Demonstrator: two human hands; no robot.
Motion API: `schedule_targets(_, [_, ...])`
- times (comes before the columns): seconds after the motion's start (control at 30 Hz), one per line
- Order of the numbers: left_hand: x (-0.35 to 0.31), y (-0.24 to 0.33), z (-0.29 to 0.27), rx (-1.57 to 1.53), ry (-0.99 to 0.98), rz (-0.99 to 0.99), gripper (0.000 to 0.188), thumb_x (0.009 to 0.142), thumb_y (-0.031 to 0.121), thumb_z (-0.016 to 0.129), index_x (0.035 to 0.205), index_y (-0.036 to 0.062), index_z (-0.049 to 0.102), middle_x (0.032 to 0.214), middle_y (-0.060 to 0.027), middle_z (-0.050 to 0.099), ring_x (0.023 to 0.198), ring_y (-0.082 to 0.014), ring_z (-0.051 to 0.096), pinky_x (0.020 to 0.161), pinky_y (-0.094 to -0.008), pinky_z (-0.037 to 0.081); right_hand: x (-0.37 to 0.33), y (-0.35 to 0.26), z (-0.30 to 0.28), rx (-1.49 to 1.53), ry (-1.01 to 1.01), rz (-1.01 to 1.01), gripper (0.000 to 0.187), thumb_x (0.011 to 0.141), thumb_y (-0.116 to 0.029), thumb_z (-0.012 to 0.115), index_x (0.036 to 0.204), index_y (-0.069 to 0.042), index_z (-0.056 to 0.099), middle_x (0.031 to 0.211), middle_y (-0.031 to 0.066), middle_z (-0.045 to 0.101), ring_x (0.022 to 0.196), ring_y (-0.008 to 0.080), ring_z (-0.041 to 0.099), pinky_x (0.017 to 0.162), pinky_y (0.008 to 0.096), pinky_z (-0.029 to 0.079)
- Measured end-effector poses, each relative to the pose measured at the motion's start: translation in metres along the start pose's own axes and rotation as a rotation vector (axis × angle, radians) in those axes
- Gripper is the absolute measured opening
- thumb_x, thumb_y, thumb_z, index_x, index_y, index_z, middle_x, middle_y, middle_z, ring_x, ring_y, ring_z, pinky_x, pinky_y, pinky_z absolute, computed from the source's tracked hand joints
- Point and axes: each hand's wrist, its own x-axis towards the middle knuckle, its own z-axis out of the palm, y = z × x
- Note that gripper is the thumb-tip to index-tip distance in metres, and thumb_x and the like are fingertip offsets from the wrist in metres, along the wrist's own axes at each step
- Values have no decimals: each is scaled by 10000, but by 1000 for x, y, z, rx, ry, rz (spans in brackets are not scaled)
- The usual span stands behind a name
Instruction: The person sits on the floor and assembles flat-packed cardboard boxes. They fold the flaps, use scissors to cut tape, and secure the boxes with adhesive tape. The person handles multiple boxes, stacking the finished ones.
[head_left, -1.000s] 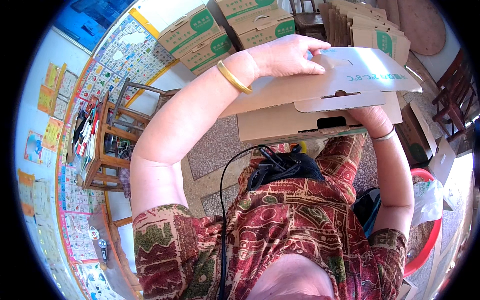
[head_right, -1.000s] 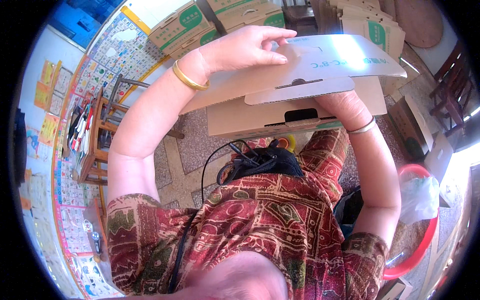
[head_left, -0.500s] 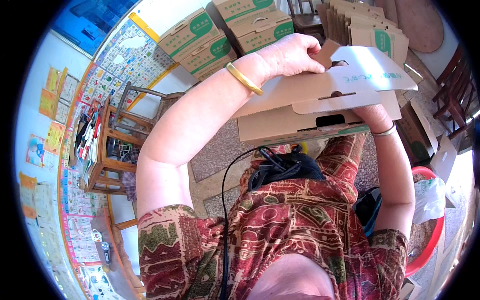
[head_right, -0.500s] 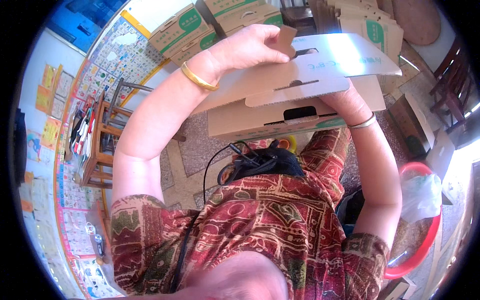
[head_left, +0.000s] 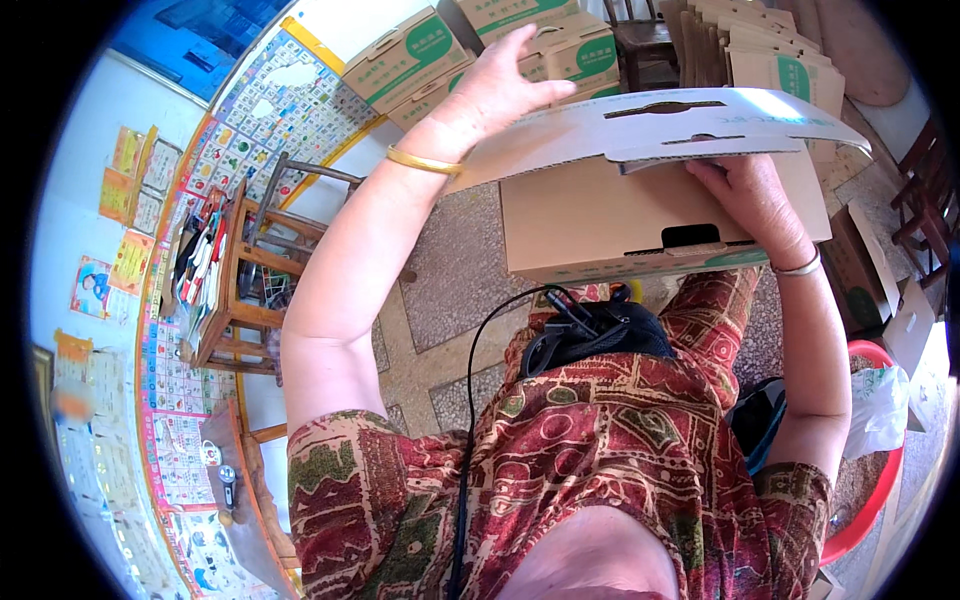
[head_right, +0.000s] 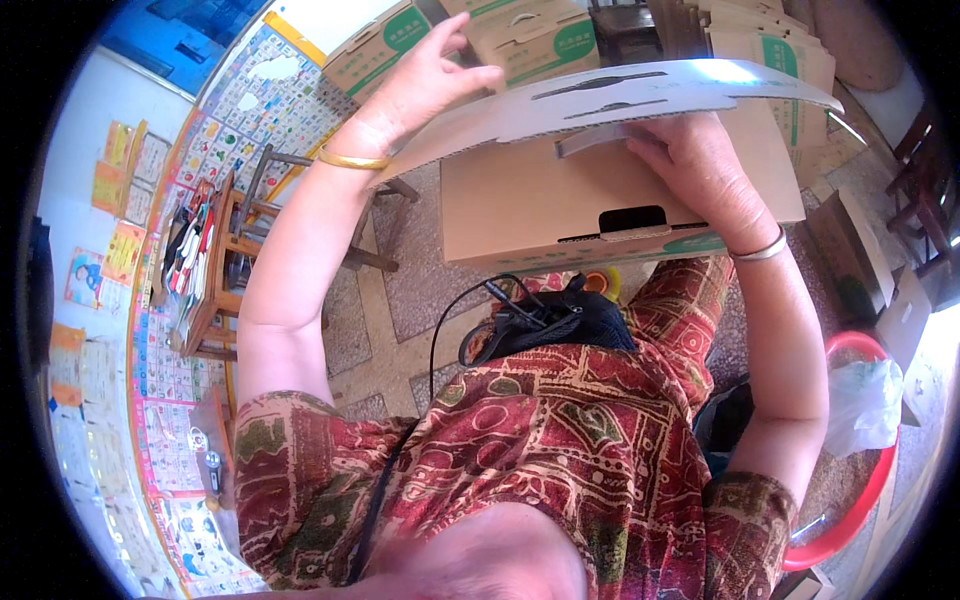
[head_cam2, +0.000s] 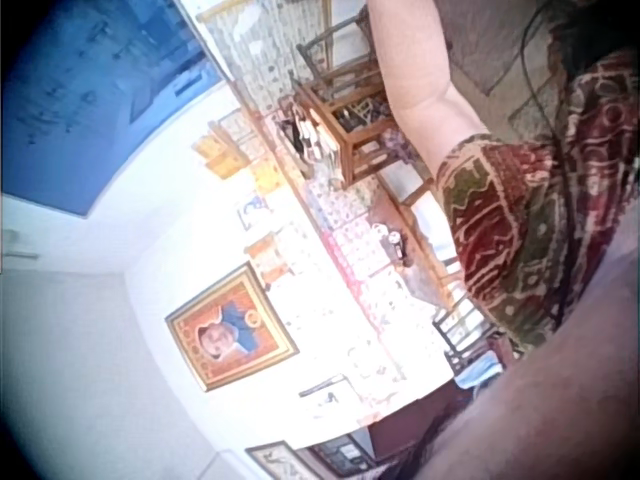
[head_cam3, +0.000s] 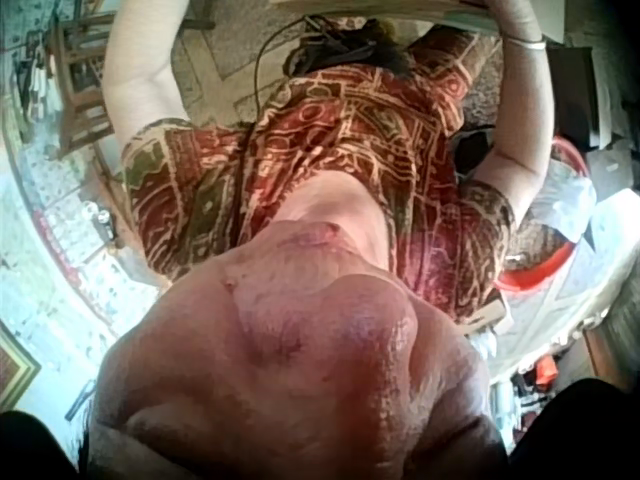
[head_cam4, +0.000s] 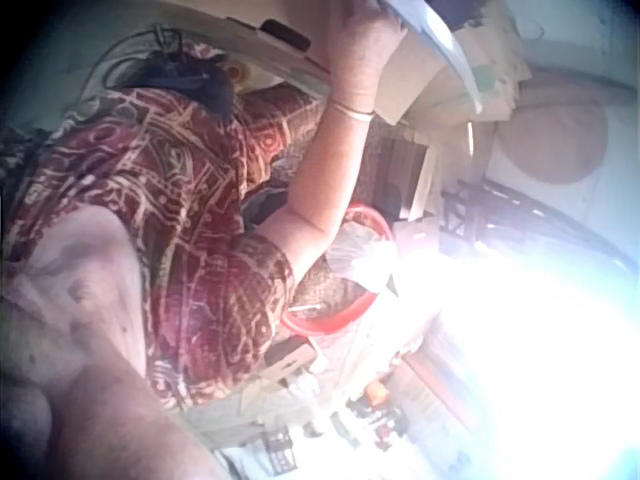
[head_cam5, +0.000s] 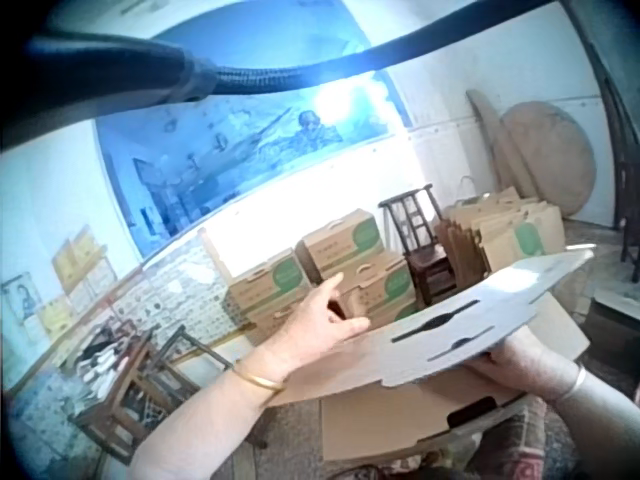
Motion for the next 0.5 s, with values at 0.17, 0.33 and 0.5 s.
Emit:
schedule_targets(0.17, [-1,32,2,-55,-168,410,588,844,219,633,1374,94,411,1158,-110,604,1037,-208,583,924,-323,464,-2,3,2,14,23,71,240,830,-120,620,1042,-8,614,981,175,633,931,350,595,813,401,472])
schedule_targets(0.33, [-7,65,7,-149,-467,446,451,871,51,515,1319,99,495,1144,-96,630,1039,-180,595,937,-309,456,-4,1,4,-7,161,161,157,831,-94,572,949,1,613,904,174,643,823,339,616,711,386,495])
schedule_targets(0.5, [-5,69,22,-191,-352,271,240,866,104,580,1093,38,618,1048,-98,652,957,-169,618,876,-291,480,-8,0,8,-42,137,231,135,825,-98,586,925,-16,626,857,155,640,779,317,616,679,378,500])
